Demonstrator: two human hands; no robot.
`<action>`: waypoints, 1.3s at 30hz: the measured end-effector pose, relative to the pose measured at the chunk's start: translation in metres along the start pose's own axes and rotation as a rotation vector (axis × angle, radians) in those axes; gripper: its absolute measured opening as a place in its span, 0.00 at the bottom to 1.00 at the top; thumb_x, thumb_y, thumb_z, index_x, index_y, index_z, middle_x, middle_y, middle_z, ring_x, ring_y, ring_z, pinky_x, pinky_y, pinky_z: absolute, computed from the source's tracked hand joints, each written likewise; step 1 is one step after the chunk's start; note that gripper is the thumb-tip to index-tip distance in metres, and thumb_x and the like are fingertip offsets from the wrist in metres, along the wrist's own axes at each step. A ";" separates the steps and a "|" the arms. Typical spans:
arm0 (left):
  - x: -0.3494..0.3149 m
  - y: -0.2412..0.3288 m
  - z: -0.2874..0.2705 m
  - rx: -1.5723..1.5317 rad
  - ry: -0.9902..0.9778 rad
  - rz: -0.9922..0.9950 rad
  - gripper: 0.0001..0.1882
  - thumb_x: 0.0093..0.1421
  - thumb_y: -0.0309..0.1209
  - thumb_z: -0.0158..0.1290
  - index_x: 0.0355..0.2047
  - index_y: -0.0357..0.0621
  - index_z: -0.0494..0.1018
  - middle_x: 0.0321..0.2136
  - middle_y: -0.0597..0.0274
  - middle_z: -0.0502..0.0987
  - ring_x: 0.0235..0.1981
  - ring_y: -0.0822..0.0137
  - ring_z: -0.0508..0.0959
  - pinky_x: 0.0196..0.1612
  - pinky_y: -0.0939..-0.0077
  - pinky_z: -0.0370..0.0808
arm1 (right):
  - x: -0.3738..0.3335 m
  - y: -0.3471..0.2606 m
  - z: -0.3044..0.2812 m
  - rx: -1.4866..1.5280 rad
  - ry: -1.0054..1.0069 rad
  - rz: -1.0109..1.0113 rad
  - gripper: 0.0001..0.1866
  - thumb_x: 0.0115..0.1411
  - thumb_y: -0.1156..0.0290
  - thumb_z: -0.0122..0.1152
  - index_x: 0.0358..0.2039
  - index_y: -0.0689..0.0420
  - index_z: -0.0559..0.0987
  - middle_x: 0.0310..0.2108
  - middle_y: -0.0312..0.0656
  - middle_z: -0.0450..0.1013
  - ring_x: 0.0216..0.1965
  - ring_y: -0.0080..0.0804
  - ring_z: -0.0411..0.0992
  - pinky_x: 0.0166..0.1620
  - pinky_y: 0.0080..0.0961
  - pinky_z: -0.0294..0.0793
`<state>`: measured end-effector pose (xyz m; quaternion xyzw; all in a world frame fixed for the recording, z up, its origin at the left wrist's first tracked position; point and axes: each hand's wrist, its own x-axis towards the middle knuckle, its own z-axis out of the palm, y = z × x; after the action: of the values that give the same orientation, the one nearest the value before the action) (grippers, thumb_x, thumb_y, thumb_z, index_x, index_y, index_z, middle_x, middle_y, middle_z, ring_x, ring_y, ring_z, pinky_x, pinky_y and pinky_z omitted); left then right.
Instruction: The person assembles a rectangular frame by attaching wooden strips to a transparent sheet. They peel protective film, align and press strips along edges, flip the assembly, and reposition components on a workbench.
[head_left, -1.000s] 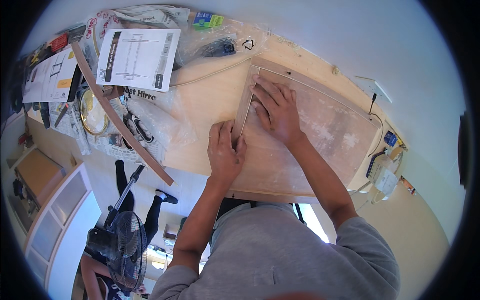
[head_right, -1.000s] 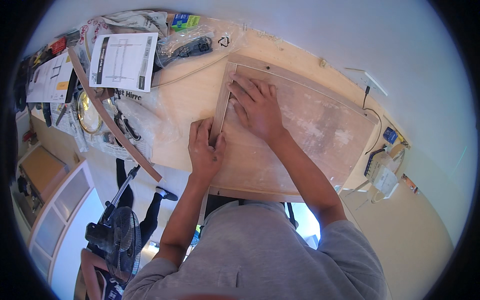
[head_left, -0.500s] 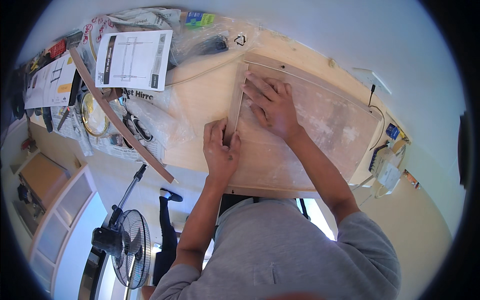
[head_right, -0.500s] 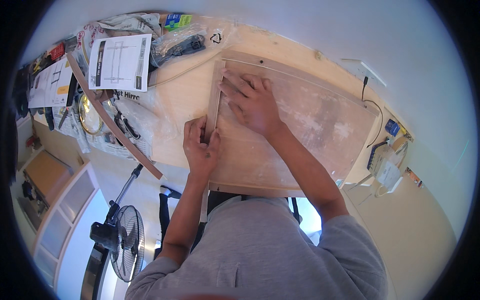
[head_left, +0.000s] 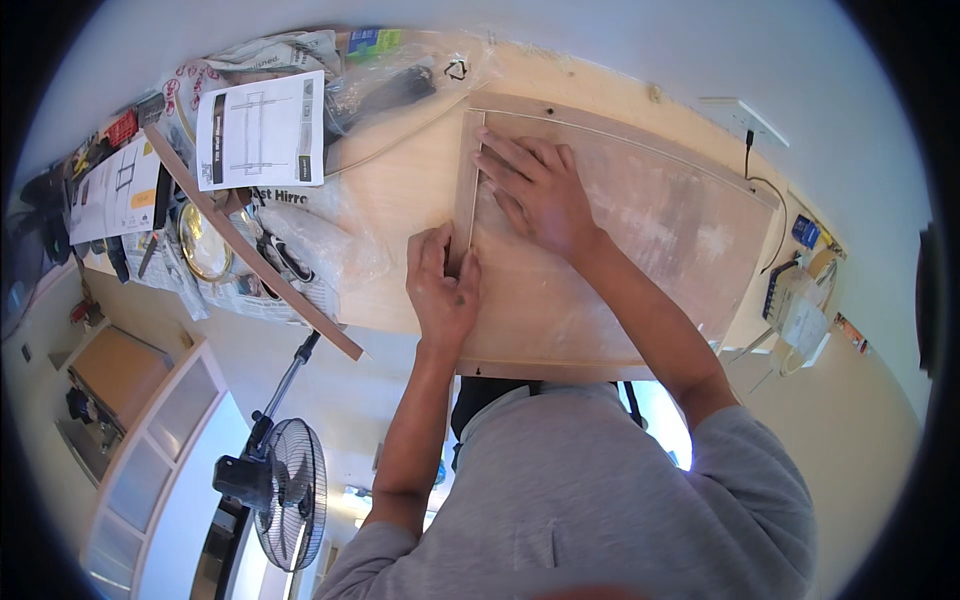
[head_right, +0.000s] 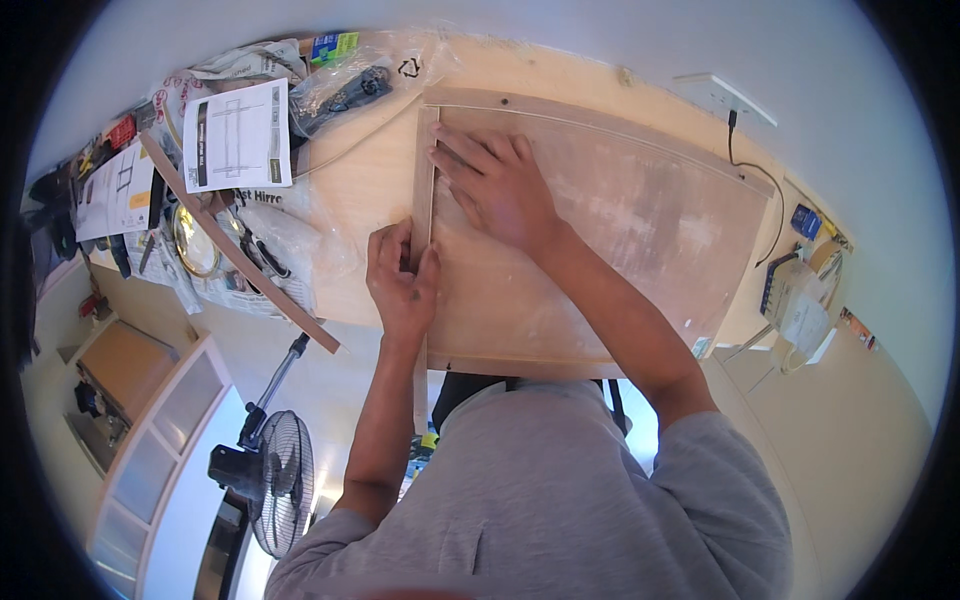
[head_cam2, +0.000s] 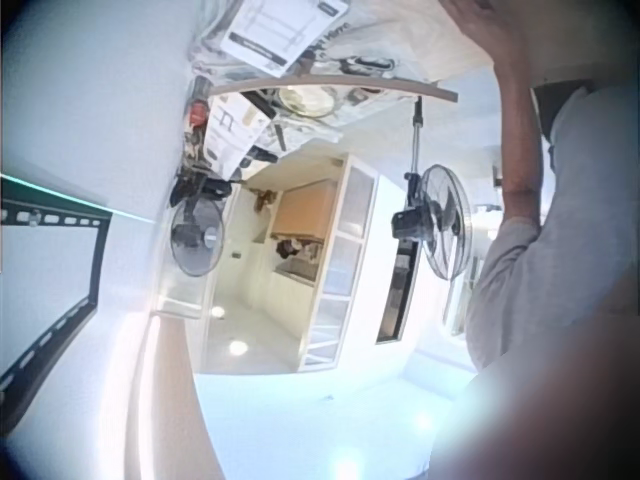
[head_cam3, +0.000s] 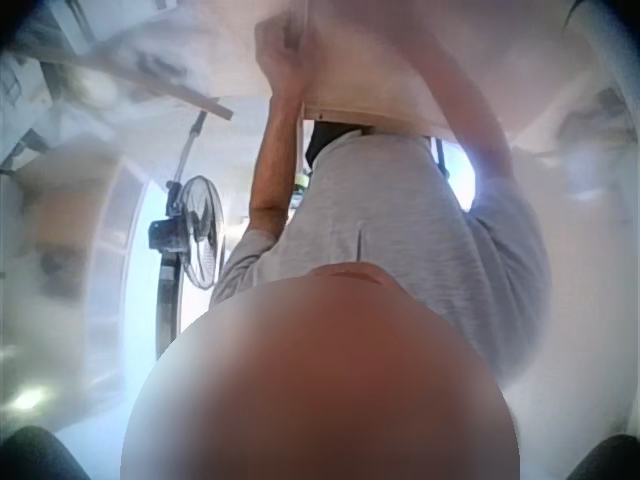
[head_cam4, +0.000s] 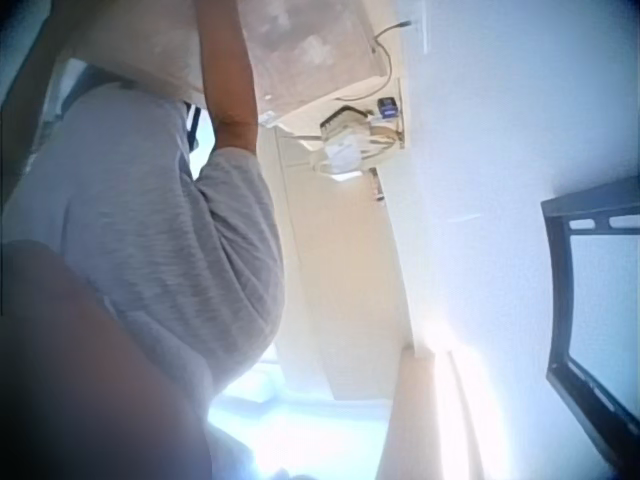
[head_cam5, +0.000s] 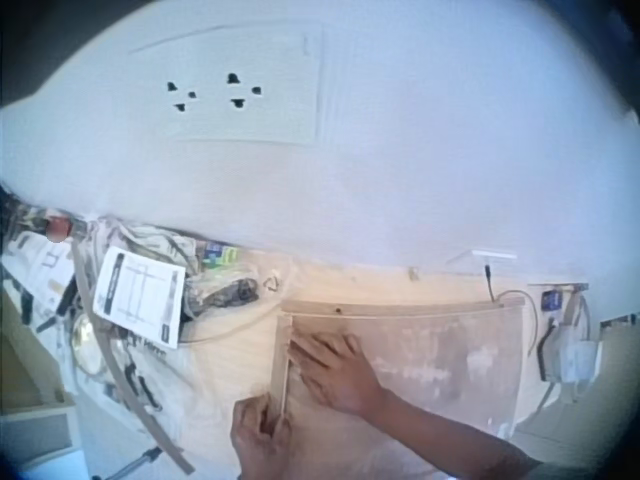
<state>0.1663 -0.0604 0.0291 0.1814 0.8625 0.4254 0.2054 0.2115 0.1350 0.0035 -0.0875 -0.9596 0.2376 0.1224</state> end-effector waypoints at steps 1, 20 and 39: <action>0.000 0.001 0.001 -0.005 0.003 0.002 0.21 0.54 0.20 0.61 0.50 0.32 0.74 0.43 0.46 0.74 0.39 0.51 0.78 0.42 0.63 0.77 | -0.001 0.000 0.000 -0.001 0.002 0.001 0.26 0.55 0.70 0.67 0.57 0.48 0.79 0.69 0.29 0.65 0.53 0.37 0.68 0.53 0.37 0.64; 0.006 0.006 0.002 0.040 0.011 0.098 0.18 0.54 0.19 0.59 0.46 0.35 0.76 0.36 0.51 0.73 0.34 0.55 0.75 0.36 0.66 0.73 | -0.004 0.002 0.011 -0.043 0.056 0.004 0.24 0.56 0.70 0.66 0.55 0.48 0.80 0.66 0.27 0.67 0.53 0.34 0.67 0.52 0.37 0.65; 0.008 -0.005 -0.003 -0.018 -0.038 -0.022 0.21 0.53 0.22 0.60 0.49 0.33 0.73 0.42 0.45 0.73 0.43 0.42 0.75 0.47 0.52 0.74 | 0.010 -0.010 0.009 -0.186 0.000 -0.048 0.21 0.56 0.68 0.65 0.52 0.54 0.80 0.68 0.29 0.66 0.51 0.37 0.67 0.51 0.37 0.64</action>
<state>0.1571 -0.0618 0.0250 0.1781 0.8565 0.4275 0.2278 0.1986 0.1244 0.0023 -0.0755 -0.9793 0.1445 0.1197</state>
